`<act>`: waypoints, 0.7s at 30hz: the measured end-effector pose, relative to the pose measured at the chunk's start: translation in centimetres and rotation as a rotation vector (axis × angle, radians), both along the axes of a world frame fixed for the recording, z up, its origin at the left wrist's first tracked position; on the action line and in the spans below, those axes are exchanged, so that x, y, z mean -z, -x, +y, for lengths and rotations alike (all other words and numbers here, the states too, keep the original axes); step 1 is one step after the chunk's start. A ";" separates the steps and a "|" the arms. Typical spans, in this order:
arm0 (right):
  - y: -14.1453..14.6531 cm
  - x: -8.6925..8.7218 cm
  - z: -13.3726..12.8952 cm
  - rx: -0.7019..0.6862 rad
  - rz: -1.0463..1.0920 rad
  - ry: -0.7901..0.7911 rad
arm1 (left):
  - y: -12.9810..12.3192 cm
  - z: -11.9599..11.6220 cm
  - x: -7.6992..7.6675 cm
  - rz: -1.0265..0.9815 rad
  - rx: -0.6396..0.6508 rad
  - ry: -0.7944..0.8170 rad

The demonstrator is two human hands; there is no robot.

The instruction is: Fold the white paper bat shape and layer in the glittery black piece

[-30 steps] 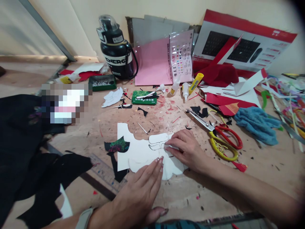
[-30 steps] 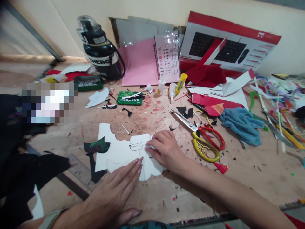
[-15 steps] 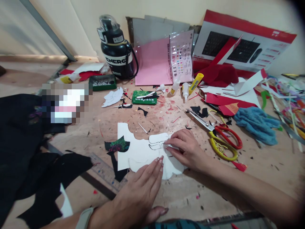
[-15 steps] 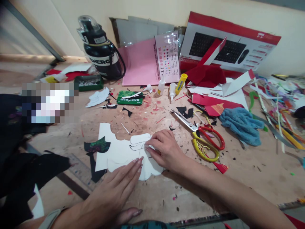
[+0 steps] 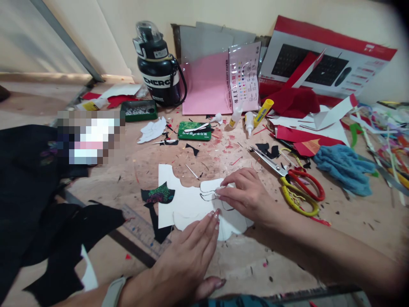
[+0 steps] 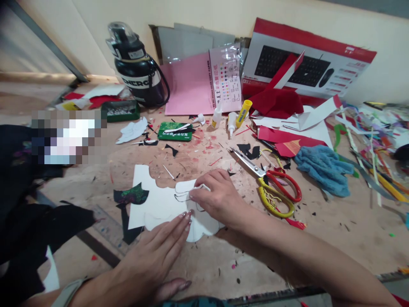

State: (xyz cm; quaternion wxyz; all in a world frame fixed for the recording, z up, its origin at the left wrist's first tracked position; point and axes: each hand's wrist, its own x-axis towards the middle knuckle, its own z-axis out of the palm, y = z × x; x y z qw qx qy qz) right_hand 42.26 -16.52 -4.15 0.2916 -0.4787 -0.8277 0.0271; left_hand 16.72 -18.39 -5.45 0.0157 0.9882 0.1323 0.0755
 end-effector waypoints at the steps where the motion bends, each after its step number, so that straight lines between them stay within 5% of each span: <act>1: 0.2 0.1 0.2 -0.006 -0.004 0.002 | 0.0 0.0 0.0 0.000 -0.001 0.000; 13: -0.1 0.5 0.7 0.013 0.040 0.042 | -2.1 1.5 -1.0 -0.139 -0.034 -0.007; 21: -1.1 -0.1 2.1 -0.043 -0.020 0.109 | -4.2 0.8 -1.2 0.050 -0.121 -0.043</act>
